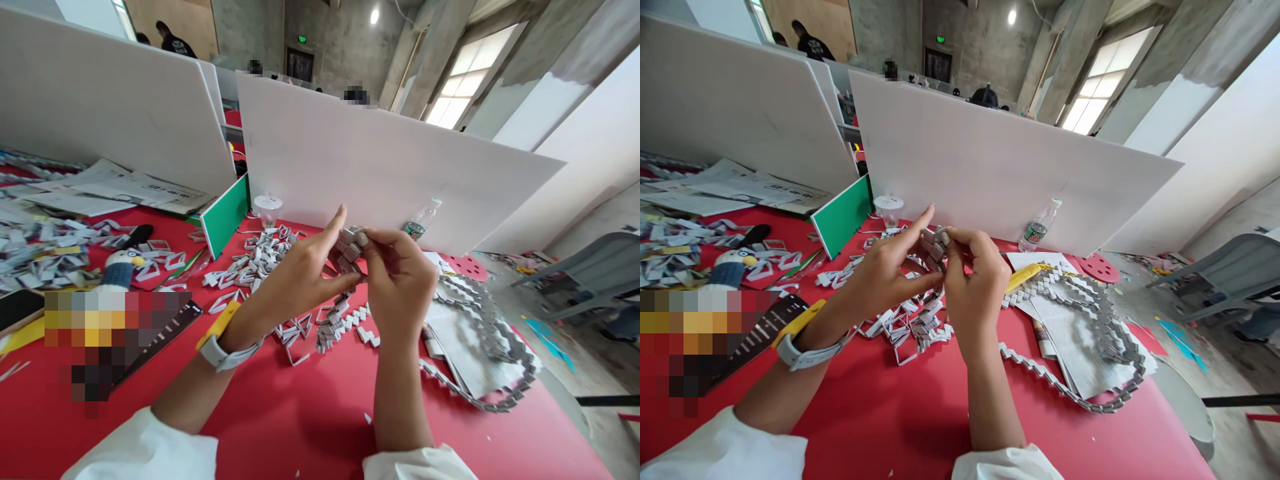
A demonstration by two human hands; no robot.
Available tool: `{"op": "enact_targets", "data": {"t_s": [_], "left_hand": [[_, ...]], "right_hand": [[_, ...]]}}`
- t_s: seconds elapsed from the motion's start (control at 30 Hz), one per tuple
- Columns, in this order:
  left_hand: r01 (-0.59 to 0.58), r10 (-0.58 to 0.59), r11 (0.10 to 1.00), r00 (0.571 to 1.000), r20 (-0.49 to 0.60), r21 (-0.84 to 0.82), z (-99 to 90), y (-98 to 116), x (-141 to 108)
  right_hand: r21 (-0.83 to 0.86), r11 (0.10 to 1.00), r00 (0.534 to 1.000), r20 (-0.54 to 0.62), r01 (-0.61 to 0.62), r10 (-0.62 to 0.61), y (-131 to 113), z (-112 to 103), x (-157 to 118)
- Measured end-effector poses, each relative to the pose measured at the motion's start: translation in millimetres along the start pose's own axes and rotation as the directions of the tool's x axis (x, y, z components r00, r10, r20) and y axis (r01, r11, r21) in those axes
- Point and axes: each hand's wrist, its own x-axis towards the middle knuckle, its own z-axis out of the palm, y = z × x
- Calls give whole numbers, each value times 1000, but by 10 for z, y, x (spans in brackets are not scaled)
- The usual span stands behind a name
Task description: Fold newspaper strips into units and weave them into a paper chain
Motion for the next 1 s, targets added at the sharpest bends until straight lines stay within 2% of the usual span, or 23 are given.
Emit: {"op": "enact_targets", "data": {"t_s": [0.23,0.33,0.43,0.6,0.83,1.0], "left_hand": [[6,-5,998,1000,18,-61,0,13,-10],[49,-42,986,998,49,-158,0,-9,-3],[97,-73,961,992,100,-261,6,-44,12],[158,-114,927,983,145,-340,9,-74,34],[187,-149,921,980,134,-342,9,-99,40],[213,-158,883,974,162,-418,12,-117,46]], "right_hand": [[120,985,992,-12,-126,128,-142,-23,8],[155,968,981,17,-196,195,-197,-52,23],[146,965,976,65,-218,210,-200,-89,40],[93,983,984,98,-157,148,-151,-117,43],[-28,999,993,114,-25,28,-131,-87,4],[13,999,986,162,-40,38,-129,-95,4]]}}
